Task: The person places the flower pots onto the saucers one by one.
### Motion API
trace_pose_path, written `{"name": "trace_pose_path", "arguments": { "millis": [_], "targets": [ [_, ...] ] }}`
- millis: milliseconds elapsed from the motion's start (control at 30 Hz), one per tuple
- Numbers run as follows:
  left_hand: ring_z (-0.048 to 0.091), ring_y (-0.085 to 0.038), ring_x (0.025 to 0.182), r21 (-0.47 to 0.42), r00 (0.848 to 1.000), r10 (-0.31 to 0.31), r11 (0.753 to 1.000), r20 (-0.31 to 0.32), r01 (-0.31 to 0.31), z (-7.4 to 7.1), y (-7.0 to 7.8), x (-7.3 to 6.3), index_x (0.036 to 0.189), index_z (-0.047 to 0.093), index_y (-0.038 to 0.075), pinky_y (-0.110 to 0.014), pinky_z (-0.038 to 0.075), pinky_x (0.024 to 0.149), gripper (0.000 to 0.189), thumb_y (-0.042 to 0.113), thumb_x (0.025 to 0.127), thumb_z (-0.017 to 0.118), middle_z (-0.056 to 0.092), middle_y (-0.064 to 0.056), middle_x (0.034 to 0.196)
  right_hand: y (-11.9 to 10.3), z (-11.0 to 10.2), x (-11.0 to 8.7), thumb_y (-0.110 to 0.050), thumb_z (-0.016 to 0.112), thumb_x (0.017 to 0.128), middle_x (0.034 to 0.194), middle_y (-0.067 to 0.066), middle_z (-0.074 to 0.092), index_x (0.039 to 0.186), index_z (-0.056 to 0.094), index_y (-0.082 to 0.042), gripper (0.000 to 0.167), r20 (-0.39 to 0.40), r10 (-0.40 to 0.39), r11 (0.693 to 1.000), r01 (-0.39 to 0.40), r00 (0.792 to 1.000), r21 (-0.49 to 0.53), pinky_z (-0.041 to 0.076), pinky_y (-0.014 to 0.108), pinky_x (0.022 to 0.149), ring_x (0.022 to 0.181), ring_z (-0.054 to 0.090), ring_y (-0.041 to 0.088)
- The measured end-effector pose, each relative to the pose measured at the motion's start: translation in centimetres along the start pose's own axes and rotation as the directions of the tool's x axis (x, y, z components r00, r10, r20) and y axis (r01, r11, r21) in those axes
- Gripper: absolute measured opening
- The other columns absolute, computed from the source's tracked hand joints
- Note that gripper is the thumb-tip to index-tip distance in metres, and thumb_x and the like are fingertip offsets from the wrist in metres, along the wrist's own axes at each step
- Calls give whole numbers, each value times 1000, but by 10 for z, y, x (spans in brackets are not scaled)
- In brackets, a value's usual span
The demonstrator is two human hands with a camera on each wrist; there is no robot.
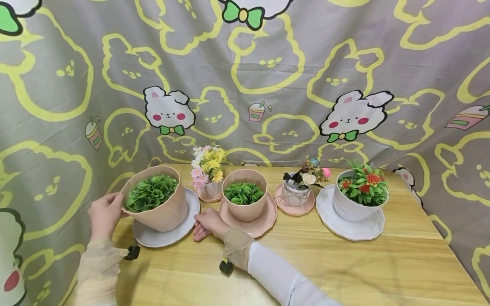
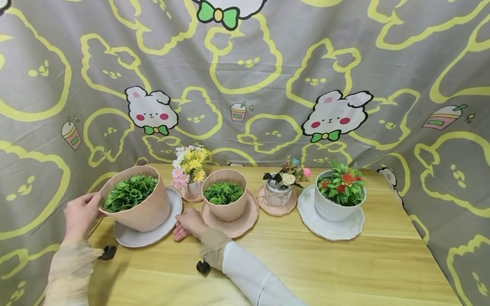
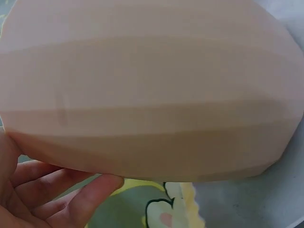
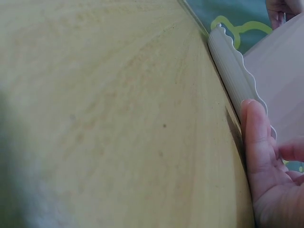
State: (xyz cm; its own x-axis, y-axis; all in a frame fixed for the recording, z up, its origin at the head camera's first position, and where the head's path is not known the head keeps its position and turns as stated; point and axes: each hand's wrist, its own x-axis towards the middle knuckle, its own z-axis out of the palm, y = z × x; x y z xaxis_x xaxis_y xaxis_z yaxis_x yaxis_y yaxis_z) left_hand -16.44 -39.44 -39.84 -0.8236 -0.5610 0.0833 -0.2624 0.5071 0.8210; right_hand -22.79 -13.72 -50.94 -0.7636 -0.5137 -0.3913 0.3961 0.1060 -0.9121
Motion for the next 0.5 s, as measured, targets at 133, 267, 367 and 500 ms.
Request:
{"name": "trace_pose_path", "arguments": {
  "millis": [133,267,367,500],
  "targets": [
    [64,5,51,-23,1000,9,1000,5,-9,2,0,0,128,60,-4,-20,58,55,46,26,97,43,55,29,71,-1,0,-1,-10,47,97,61,18,65,68,53,-2,30,-14,-9,1000,9,1000,-3,61,41,54,64,71,42],
    [64,5,53,-44,1000,10,999,25,-9,3,1,-2,131,57,-5,-20,58,56,47,25,98,43,55,29,73,-1,0,0,-10,47,97,66,24,67,69,53,-1,30,-29,-17,1000,16,999,-9,61,41,54,65,71,43],
    [64,5,53,-74,999,-26,997,31,28,3,1,-4,133,54,-5,-19,58,57,47,23,97,44,53,30,72,0,0,0,-11,48,98,65,23,67,70,54,0,30,-30,-16,1000,15,999,-10,61,40,54,62,71,40],
    [64,5,53,-90,998,-54,994,34,57,3,0,-5,135,53,-5,-18,58,57,47,21,97,44,51,31,70,2,0,0,-12,49,98,59,16,64,70,54,0,31,-27,-8,1000,8,1000,1,61,39,53,54,69,33]
  ]
}}
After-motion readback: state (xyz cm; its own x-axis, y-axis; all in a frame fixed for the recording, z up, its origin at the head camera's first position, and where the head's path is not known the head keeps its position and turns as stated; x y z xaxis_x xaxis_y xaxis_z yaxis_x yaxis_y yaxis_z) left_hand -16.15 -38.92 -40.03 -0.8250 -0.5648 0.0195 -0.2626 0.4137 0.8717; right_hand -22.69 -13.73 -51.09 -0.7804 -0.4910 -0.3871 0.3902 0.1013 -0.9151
